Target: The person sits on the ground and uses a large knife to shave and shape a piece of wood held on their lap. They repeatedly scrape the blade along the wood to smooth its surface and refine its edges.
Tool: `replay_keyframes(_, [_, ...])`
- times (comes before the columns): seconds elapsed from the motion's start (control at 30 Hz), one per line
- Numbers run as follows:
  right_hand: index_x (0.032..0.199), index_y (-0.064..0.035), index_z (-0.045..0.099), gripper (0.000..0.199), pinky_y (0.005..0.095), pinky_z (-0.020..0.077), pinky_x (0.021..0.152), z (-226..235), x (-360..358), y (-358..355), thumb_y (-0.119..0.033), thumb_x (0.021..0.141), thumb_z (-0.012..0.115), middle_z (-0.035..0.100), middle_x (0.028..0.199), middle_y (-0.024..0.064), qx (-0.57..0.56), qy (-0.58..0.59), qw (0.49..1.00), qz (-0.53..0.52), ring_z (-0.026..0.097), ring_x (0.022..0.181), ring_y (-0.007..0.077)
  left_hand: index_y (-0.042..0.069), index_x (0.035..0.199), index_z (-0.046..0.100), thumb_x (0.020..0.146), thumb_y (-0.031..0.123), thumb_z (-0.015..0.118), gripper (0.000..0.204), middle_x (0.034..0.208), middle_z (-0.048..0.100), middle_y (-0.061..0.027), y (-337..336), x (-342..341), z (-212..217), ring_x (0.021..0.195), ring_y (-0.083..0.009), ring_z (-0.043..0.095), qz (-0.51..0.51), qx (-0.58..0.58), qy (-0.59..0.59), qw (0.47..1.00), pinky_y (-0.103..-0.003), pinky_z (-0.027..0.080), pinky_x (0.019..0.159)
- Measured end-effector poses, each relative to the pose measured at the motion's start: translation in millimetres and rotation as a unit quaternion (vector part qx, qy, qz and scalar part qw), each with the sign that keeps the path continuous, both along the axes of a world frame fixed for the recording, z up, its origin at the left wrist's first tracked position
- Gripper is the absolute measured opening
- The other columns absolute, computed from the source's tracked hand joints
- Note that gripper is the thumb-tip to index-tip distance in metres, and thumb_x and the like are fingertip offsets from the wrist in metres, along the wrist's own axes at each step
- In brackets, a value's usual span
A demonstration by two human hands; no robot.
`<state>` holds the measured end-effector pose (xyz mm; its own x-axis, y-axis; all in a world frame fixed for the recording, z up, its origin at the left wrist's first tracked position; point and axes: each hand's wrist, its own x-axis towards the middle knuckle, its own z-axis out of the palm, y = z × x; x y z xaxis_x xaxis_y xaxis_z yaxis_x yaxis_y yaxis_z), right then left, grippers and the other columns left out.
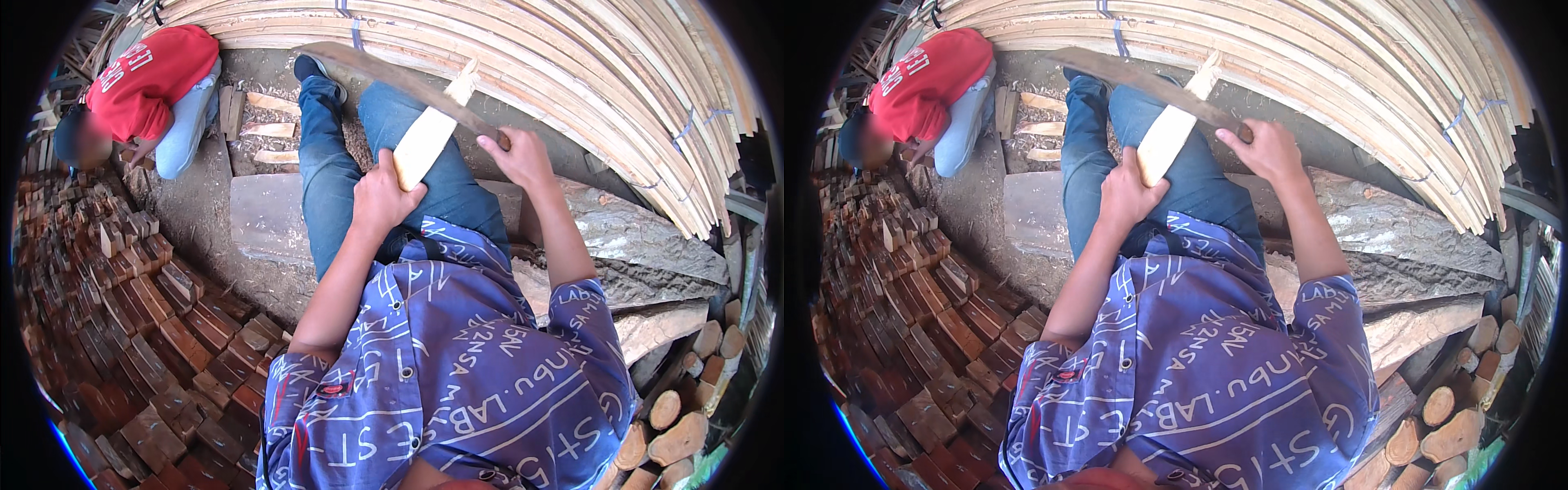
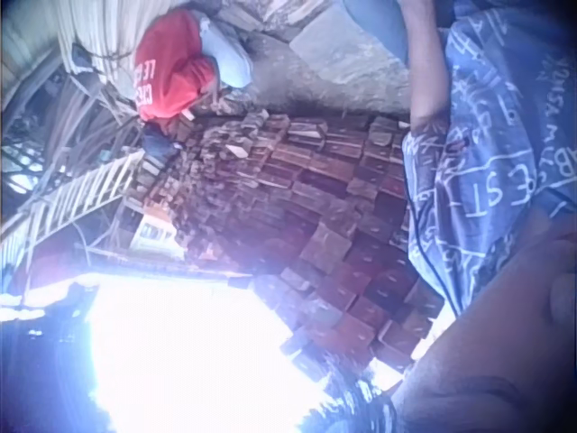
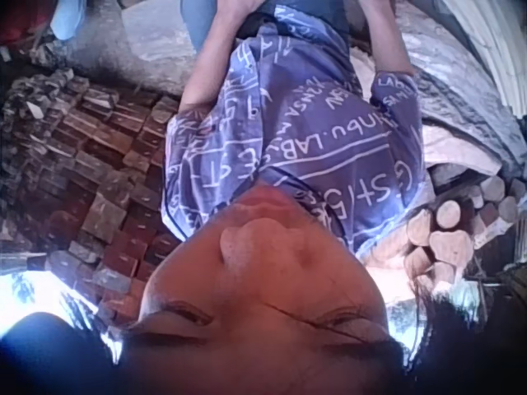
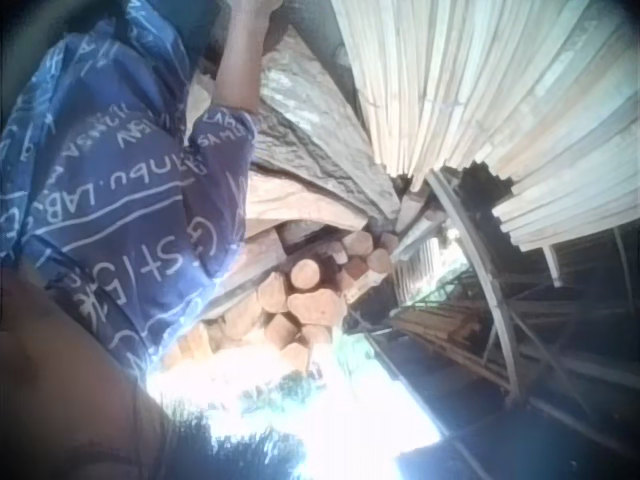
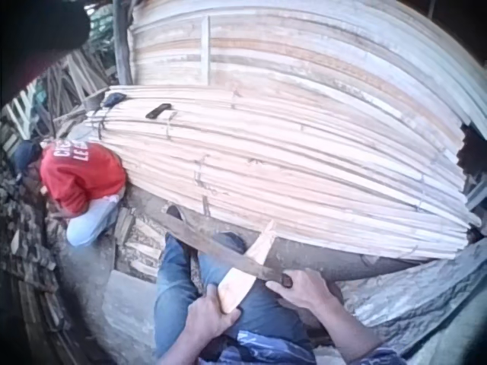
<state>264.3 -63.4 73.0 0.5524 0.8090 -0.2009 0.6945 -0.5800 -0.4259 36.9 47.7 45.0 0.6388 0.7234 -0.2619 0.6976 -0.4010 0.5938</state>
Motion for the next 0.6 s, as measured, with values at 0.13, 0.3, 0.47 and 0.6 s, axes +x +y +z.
replay_keyframes(0.13, [0.087, -0.0040, 0.071, 0.064, 0.0452, 0.0526, 0.064, 4, -49, 18, -0.067, 0.073, 0.065, 0.065, 0.067, 0.0161, -0.024, -0.032, 0.993, 0.111, 0.066, 0.071, 0.0366, -0.005, 0.104, 0.051, 0.067, 0.035, 0.072, 0.058, 0.085, 0.065, -0.0286, 2, -6, -4, 0.080, -0.0424, 0.066, 0.013, -0.009, -0.020, 1.000, -0.050, 0.053, 0.074])
replay_keyframes(0.3, [0.072, -0.0044, 0.068, 0.062, 0.0427, 0.0510, 0.058, -6, -28, 24, -0.066, 0.070, 0.068, 0.063, 0.060, 0.0142, -0.008, -0.095, 0.975, 0.199, 0.064, 0.060, 0.0344, -0.007, 0.113, 0.053, 0.069, 0.035, 0.070, 0.063, 0.088, 0.065, -0.0293, 2, -11, -3, 0.084, -0.0441, 0.065, -0.001, -0.002, 0.000, 1.000, -0.049, 0.052, 0.080])
replay_keyframes(0.47, [0.068, -0.0061, 0.065, 0.065, 0.0427, 0.0503, 0.055, -6, -21, 22, -0.071, 0.070, 0.065, 0.062, 0.058, 0.0135, -0.004, -0.118, 0.973, 0.196, 0.064, 0.058, 0.0329, -0.007, 0.118, 0.050, 0.069, 0.036, 0.068, 0.068, 0.089, 0.065, -0.0297, 0, -7, 0, 0.084, -0.0431, 0.065, -0.003, -0.033, 0.002, 0.999, -0.048, 0.053, 0.079])
replay_keyframes(0.6, [0.071, -0.0068, 0.067, 0.066, 0.0430, 0.0499, 0.054, -2, -8, 14, -0.072, 0.069, 0.064, 0.062, 0.057, 0.0128, -0.020, -0.154, 0.969, 0.193, 0.065, 0.058, 0.0325, -0.010, 0.116, 0.050, 0.069, 0.038, 0.069, 0.070, 0.087, 0.066, -0.0265, 0, -9, -1, 0.078, -0.0385, 0.067, 0.000, -0.018, -0.012, 1.000, -0.046, 0.055, 0.073])
